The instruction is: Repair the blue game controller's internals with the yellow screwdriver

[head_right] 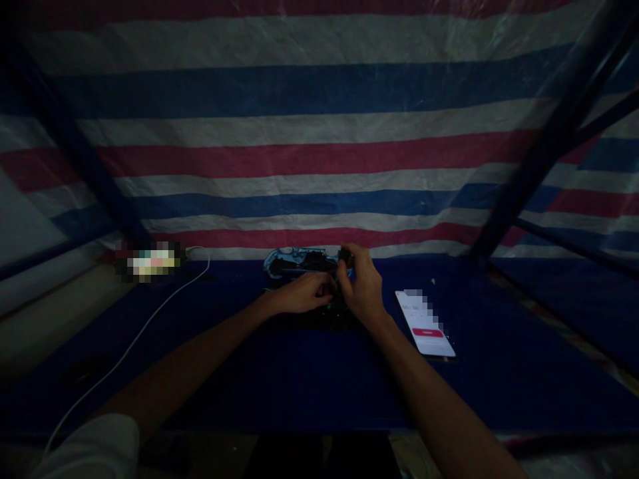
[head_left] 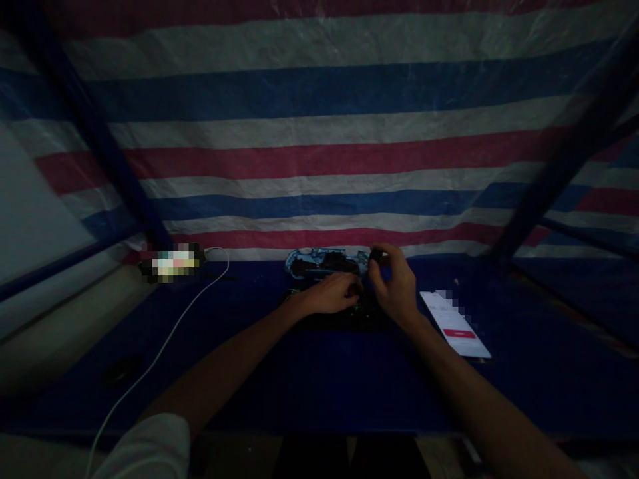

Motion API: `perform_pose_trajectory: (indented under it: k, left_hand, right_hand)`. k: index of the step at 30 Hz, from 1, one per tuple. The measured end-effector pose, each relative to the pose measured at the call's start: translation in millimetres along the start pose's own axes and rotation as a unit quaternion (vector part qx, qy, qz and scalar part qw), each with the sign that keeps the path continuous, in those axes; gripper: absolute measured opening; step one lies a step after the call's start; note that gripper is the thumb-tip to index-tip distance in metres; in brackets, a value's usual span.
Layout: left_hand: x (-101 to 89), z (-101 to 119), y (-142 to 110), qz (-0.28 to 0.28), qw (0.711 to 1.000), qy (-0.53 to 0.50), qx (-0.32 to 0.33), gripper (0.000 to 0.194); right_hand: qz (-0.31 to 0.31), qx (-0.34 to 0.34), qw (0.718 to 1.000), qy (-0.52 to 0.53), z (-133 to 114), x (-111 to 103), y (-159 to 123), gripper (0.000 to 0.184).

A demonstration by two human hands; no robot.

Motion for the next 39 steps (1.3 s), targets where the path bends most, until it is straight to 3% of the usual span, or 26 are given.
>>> perform_pose_trajectory:
  k: [8, 15, 21, 25, 28, 39]
  left_hand:
    - [-0.1, -2.0, -0.2, 0.009, 1.0, -0.013, 0.027, 0.01]
    - [-1.8, -0.6, 1.7, 0.008, 0.998, -0.049, 0.041, 0.022]
    - [2.1, -5.5, 6.6, 0.028, 0.997, -0.051, 0.053, 0.018]
    - [3.9, -5.8, 8.4, 0.06, 0.995, -0.058, 0.061, 0.017]
    - [3.6, -2.1, 8.6, 0.051, 0.993, -0.092, 0.059, 0.02]
    - [2.0, 1.9, 7.5, 0.054, 0.995, -0.08, 0.036, 0.019]
  right_hand:
    - [0.006, 0.002, 1.0, 0.016, -0.1, -0.1, -4.4, 0.029]
    - [0.013, 0.046, 0.998, 0.03, 2.9, 2.3, -3.2, 0.029]
    - [-0.034, 0.085, 0.993, 0.074, 0.4, 4.5, -3.6, 0.033]
    - [-0.01, 0.045, 0.998, 0.038, -4.9, 0.7, 0.9, 0.029]
    - [0.016, 0.008, 1.0, 0.0, -7.3, -2.4, 4.6, 0.025]
    - [0.023, -0.025, 0.999, -0.028, -8.0, -2.2, 3.1, 0.03]
Point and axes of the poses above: each hand's wrist, its own y-axis towards the middle knuckle, its own x-axis out of the palm, z = x × y, the point moved 3 cm from there along y, towards the middle knuckle, and after that the axes turned 10 degrees about z, right-handed, at the moved point
